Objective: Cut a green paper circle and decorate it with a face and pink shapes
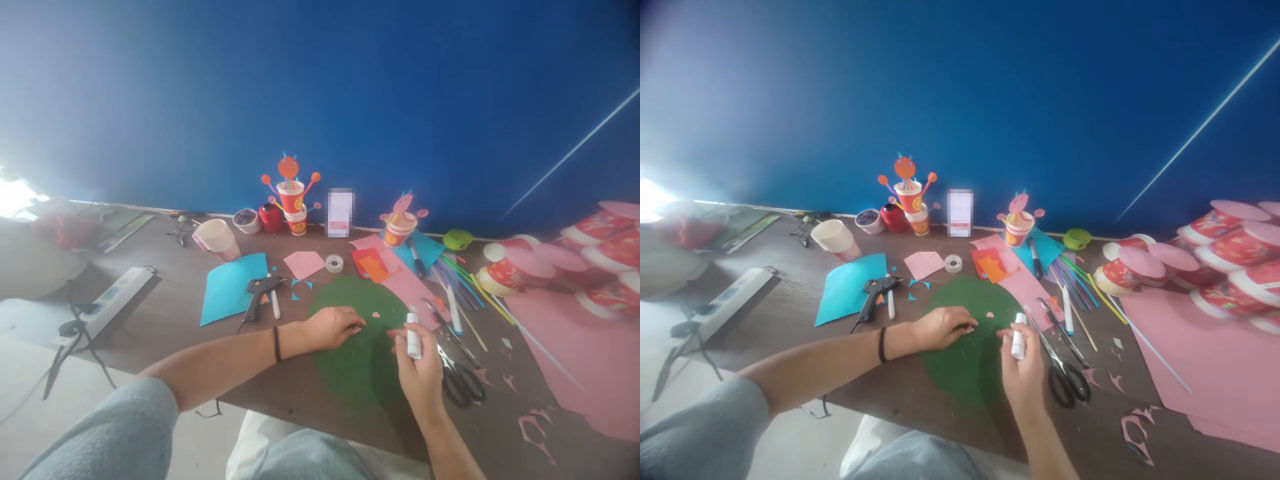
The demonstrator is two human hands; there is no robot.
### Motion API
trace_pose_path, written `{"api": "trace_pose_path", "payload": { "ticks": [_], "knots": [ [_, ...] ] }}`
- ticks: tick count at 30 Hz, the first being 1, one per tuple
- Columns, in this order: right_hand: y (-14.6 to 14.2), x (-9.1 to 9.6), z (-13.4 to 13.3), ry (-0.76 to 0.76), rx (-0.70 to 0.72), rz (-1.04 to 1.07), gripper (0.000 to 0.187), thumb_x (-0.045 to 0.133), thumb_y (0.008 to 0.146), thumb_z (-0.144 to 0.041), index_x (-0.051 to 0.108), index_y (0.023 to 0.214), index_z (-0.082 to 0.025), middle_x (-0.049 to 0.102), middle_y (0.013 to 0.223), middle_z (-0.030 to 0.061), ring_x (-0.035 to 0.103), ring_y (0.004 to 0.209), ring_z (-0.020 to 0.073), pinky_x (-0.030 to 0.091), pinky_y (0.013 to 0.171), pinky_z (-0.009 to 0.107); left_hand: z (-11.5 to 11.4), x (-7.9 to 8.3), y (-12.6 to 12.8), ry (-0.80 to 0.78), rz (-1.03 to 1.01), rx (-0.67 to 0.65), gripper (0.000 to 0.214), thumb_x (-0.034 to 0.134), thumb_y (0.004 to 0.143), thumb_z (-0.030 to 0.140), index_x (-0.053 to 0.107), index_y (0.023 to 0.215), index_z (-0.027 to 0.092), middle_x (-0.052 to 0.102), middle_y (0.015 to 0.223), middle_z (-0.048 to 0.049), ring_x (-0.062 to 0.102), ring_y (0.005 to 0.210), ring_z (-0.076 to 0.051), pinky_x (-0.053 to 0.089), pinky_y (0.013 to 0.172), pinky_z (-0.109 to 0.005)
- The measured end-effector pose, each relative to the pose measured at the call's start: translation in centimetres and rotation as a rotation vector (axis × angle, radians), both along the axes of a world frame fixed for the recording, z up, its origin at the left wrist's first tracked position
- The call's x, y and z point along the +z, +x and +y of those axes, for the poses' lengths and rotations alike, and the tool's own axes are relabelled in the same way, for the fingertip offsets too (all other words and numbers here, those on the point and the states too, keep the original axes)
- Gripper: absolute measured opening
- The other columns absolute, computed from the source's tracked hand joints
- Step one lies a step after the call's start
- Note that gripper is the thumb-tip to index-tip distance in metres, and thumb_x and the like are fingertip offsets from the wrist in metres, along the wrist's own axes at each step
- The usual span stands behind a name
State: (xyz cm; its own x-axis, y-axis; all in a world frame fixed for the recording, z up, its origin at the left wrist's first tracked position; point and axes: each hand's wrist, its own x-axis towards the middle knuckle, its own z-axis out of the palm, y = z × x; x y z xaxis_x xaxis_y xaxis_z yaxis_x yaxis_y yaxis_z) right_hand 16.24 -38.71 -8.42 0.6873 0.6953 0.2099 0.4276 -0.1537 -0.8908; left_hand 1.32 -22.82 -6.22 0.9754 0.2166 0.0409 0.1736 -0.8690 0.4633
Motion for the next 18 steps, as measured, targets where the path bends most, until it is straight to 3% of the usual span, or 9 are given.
{"api": "trace_pose_path", "payload": {
  "ticks": [4,10,18],
  "knots": [
    [2.0,1.1,1.5,-0.115,0.135,-0.144,0.028,0.051,0.081,-0.027,0.048,0.108,-0.020,0.067,0.089,0.0070,0.064,0.077,0.0205,0.049,0.070,0.033,-0.1,0.1,0.1,-0.089,-0.042,0.064,0.032,0.054,0.083,0.017,0.050,0.114,0.019,0.063,0.096,-0.0020,0.060,0.089,-0.014,0.047,0.079,-0.024],
    [3.4,1.5,5.3,-0.238,0.386,-0.472,0.033,0.047,0.080,-0.017,0.047,0.113,-0.021,0.065,0.092,0.0059,0.063,0.085,0.0216,0.047,0.072,0.032,-0.3,0.4,-0.5,-0.149,-0.108,0.154,0.032,0.059,0.079,0.018,0.052,0.110,0.018,0.055,0.105,-0.0063,0.057,0.091,-0.016,0.047,0.079,-0.026],
    [2.8,1.2,6.6,-0.349,0.422,-0.544,0.041,0.048,0.072,-0.010,0.051,0.111,-0.021,0.061,0.076,0.0033,0.061,0.073,0.0224,0.042,0.061,0.029,-1.5,0.6,-2.7,-0.241,-0.165,0.413,0.030,0.055,0.074,0.009,0.055,0.103,0.018,0.057,0.101,-0.0055,0.056,0.077,-0.015,0.048,0.074,-0.029]
  ]
}}
